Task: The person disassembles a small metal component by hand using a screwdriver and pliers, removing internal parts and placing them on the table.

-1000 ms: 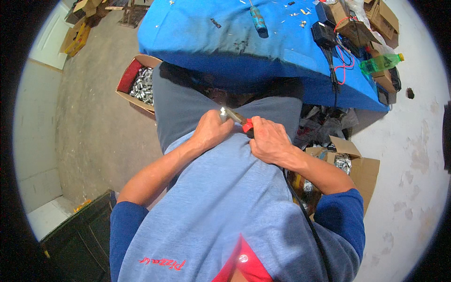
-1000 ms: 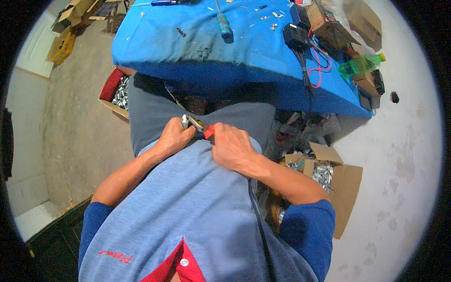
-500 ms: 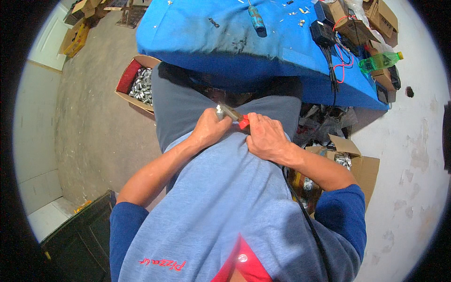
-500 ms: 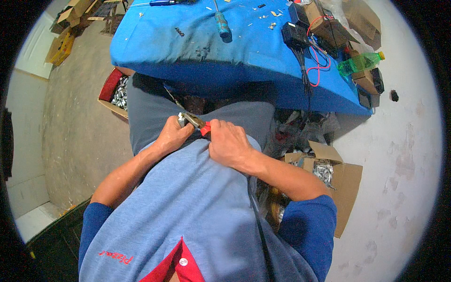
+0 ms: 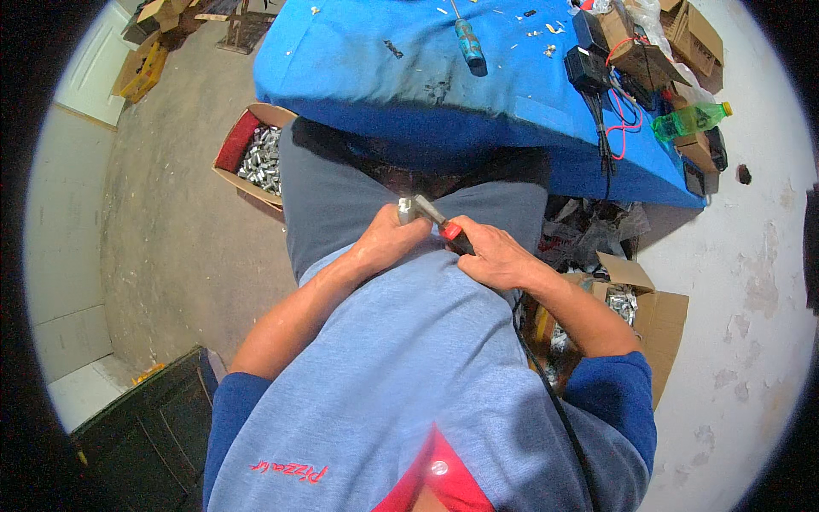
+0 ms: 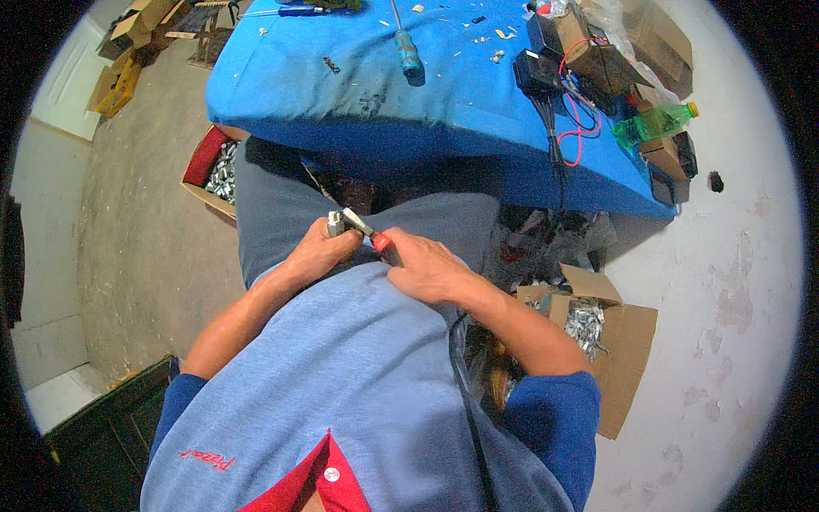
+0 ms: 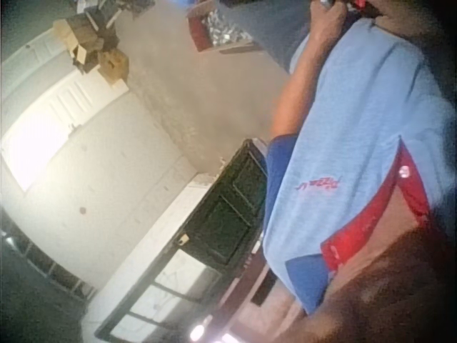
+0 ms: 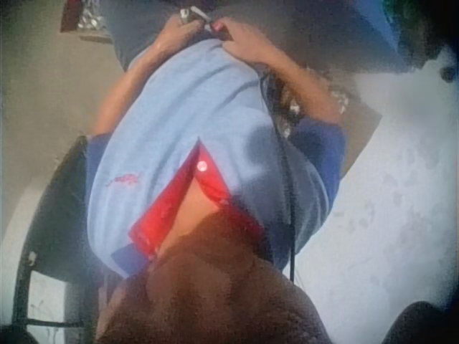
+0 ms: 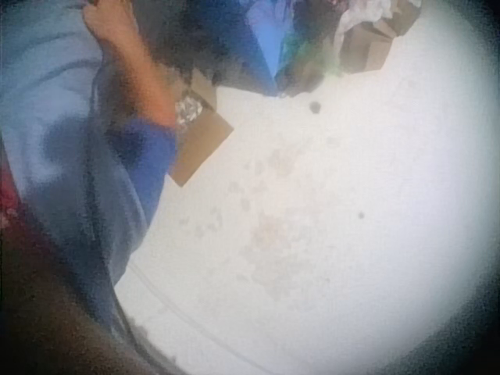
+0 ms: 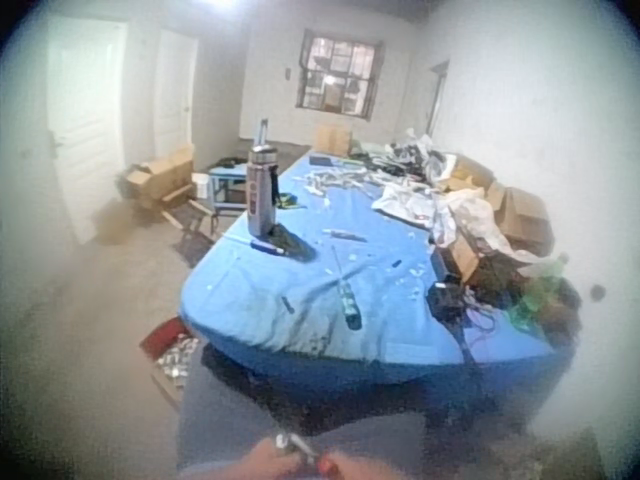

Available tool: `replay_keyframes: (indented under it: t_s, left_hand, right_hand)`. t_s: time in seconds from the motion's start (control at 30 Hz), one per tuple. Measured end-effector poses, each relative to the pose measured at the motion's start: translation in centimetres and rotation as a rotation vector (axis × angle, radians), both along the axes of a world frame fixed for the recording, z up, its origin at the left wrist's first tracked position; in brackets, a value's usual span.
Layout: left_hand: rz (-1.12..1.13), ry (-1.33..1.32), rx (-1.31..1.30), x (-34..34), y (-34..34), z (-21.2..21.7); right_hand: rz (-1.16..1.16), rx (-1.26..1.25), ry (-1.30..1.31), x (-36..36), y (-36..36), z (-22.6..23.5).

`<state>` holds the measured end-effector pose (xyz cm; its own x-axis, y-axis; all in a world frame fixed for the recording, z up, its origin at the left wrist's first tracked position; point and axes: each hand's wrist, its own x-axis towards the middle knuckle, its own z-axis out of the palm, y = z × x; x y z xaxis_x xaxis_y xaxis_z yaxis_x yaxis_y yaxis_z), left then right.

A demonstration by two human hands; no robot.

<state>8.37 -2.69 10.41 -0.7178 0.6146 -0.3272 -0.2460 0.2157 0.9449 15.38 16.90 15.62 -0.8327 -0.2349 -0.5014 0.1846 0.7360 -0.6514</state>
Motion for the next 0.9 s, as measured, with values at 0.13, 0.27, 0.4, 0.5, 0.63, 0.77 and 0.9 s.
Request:
replay_keyframes:
  t_s: [0.13, 0.27, 0.4, 0.5, 0.63, 0.77, 0.9]
  left_hand:
    - [-0.012, 0.015, 0.006, -0.1, 0.0, 0.3]
    - [-0.002, 0.025, 0.045, 0.0, 0.1, -0.1]
    - [0.01, 0.103, 0.034, 0.1, 0.2, -1.4]
    - [0.013, 0.1, 0.044, 0.1, 0.1, -1.7]
    - [0.004, 0.11, 0.04, 0.0, 0.1, -1.8]
    - [-0.002, 0.132, 0.012, 0.0, 0.1, -1.8]
    - [0.015, 0.118, 0.026, 0.2, 0.2, -1.6]
  right_hand:
    - [-0.026, 0.023, 0.012, 0.4, 0.0, 0.4]
    - [-0.017, 0.077, 0.117, 0.6, -0.6, 0.9]
    - [0.002, 0.159, 0.133, 0.6, -1.1, 1.1]
    - [0.026, 0.22, 0.081, 0.4, -1.5, 1.3]
    - [0.038, 0.225, 0.083, 0.4, -1.5, 0.9]
    - [-0.004, 0.165, 0.137, 0.6, -1.5, 0.8]
    - [0.002, 0.176, 0.117, 0.5, -1.7, 1.1]
